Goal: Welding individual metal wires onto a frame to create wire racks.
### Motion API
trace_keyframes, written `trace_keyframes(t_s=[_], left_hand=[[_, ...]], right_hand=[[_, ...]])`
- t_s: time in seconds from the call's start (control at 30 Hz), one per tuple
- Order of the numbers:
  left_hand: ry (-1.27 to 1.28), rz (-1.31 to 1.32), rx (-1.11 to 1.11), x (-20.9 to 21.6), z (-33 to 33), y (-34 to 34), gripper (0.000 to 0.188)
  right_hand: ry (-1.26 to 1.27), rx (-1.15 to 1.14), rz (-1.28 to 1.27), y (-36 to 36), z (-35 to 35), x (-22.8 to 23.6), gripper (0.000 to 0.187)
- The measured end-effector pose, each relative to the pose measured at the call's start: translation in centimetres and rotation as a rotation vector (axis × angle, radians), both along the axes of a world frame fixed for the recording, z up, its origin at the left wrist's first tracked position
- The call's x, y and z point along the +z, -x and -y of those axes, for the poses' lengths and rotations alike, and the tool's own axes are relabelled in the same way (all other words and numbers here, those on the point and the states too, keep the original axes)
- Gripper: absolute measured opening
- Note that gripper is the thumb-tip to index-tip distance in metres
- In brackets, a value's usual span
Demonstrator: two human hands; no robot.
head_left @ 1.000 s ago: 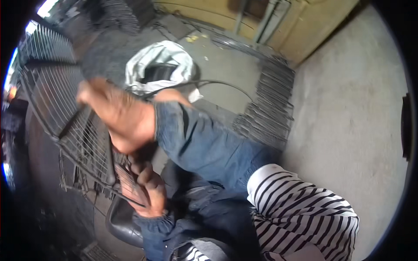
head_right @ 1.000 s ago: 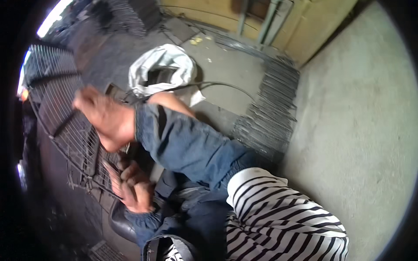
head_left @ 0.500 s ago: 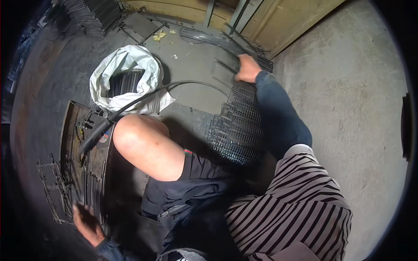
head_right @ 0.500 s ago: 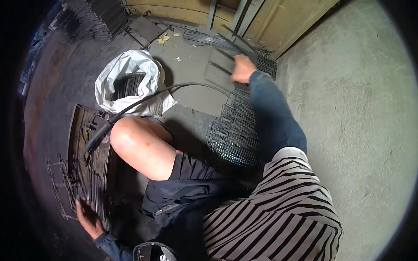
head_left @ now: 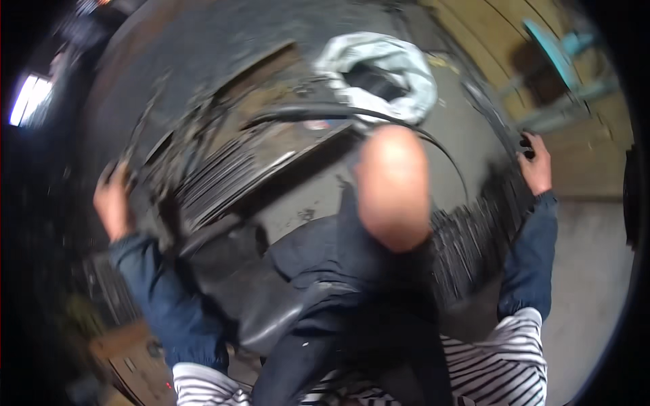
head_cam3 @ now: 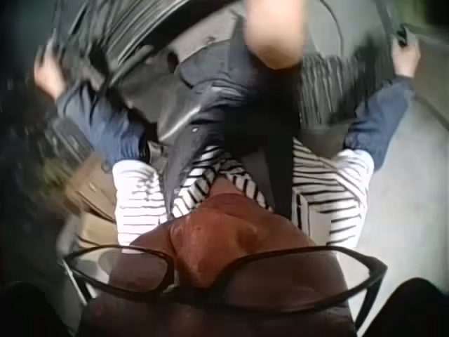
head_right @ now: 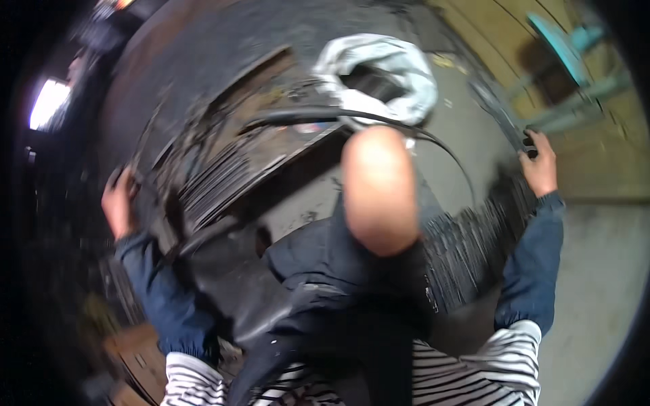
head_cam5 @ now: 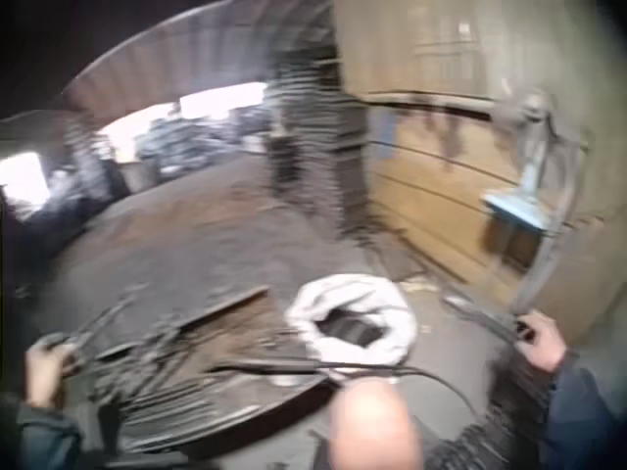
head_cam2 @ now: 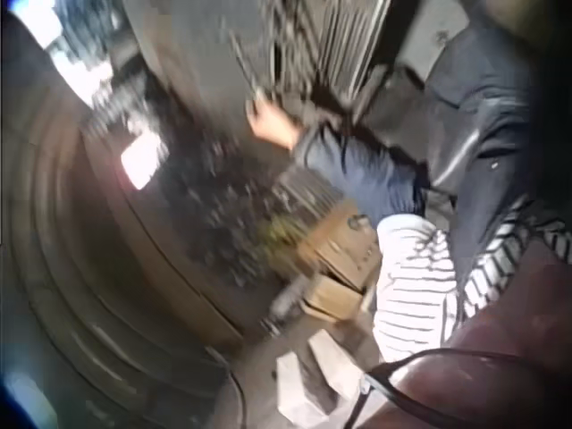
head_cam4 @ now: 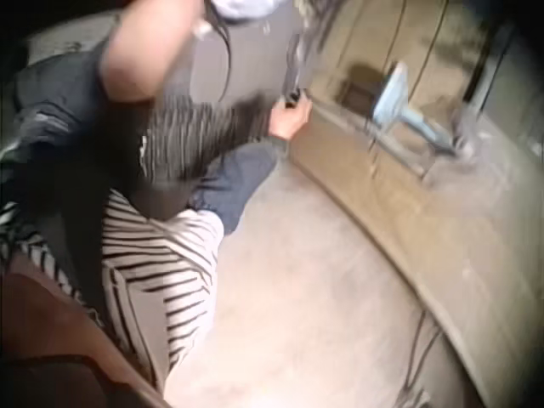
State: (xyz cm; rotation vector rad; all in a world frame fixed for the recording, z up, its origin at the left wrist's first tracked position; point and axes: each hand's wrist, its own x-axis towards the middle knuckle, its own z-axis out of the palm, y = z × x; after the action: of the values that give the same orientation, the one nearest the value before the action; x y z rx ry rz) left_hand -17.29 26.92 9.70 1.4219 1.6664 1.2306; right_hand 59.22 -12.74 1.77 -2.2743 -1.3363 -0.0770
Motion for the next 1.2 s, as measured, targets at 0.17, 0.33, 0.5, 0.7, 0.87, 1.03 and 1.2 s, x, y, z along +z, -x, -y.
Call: trace_keyframes(t_s=[0.17, 0.33, 0.5, 0.7, 0.87, 1.03, 1.2], left_hand=[[-0.047, -0.722, 0.228, -1.6, -0.9, 1.8, 0.088], [0.094, -0.539, 0.319, -6.4, -1.6, 3.5, 0.074], [0.203, -0.446, 0.177, -6.9, -3.0, 4.9, 0.049], [0.190, -0.494, 0.169, -6.0, -2.8, 5.5, 0.043], [0.211, -0.439, 0.194, -5.8, -3.1, 5.2, 0.043], [0.211, -0.360, 0.166, -7.3, -4.0, 6.0, 0.044], [0.140, -0.315, 0.205, -9.0, -4.2, 6.6, 0.036]], right_hand=[[-0.254, 0.721, -0.056, 21.5, -20.5, 7.6, 0.045], [-0.003, 1.345, -0.146, 42.7, -32.8, 3.5, 0.034], [0.203, 1.319, -0.090, 51.8, -40.2, -5.2, 0.041], [0.404, 1.250, 0.144, 54.1, -42.2, -6.1, 0.054], [0.204, 1.415, 0.124, 52.0, -42.7, -5.6, 0.034], [0.119, 1.458, 0.031, 49.5, -39.7, -1.9, 0.045], [0.000, 1.494, 0.001, 47.7, -38.4, 2.6, 0.050]])
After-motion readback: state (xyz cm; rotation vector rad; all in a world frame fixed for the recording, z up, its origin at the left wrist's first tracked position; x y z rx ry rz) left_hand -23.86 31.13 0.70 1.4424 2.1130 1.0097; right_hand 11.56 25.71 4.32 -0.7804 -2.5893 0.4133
